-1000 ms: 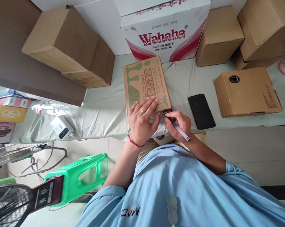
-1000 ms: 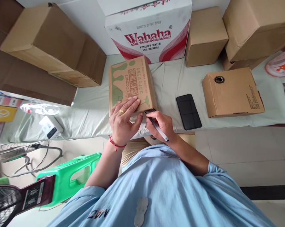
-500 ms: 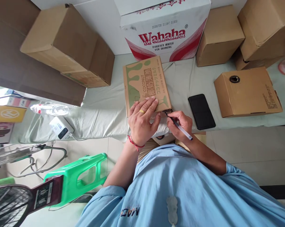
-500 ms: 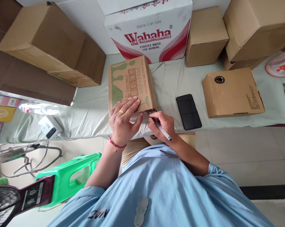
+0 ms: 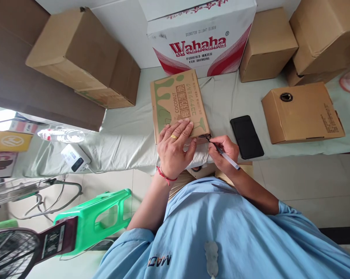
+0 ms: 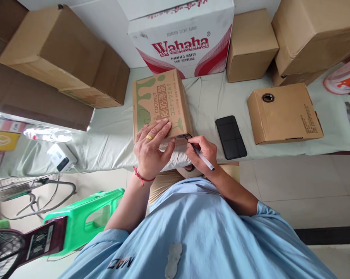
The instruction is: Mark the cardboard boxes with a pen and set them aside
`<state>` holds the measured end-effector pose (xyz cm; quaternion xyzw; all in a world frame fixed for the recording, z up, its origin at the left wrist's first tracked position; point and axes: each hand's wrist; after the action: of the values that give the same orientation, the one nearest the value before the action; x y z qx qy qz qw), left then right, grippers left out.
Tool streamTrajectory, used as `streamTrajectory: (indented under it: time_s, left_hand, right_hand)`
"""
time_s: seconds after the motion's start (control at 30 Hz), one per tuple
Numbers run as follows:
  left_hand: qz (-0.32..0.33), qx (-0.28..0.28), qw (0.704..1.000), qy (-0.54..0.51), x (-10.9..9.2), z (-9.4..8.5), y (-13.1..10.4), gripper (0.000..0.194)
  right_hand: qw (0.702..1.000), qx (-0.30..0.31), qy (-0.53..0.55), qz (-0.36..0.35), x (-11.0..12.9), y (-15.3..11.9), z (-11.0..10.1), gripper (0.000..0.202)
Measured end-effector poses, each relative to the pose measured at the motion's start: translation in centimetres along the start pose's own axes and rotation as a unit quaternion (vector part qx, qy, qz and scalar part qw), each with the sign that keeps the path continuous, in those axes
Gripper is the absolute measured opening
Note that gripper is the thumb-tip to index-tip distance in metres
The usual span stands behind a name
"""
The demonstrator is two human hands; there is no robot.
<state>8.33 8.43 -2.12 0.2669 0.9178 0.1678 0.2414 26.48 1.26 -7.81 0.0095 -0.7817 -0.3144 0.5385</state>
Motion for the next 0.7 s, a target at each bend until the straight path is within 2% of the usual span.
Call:
streamTrajectory:
  time_s: [0.27, 0.47, 0.7]
  left_hand:
    - [0.038, -0.042, 0.998, 0.02, -0.4, -0.1, 0.2, 0.041]
    - [0.02, -0.021, 0.999, 0.023, -0.4, -0.2, 0.2, 0.043]
    - [0.034, -0.038, 0.998, 0.023, -0.3, -0.1, 0.1, 0.042]
  right_hand:
    - [1.0, -0.016, 0.005, 0.003, 0.0, 0.1, -0.4, 0.006]
    - [0.999, -0.025, -0.009, -0.042, 0.7, 0.2, -0.8, 0.007]
    - [0.994, 0.006, -0.011, -0.108, 1.4, 1.2, -0.5, 0.008]
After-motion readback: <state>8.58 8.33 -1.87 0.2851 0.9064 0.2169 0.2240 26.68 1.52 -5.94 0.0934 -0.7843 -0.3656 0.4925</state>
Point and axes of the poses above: each hand's wrist, its own y-axis towards the middle knuckle, its own z-axis out of the palm, x = y × z, and after that the axes turned 6 degrees about -z, right-handed
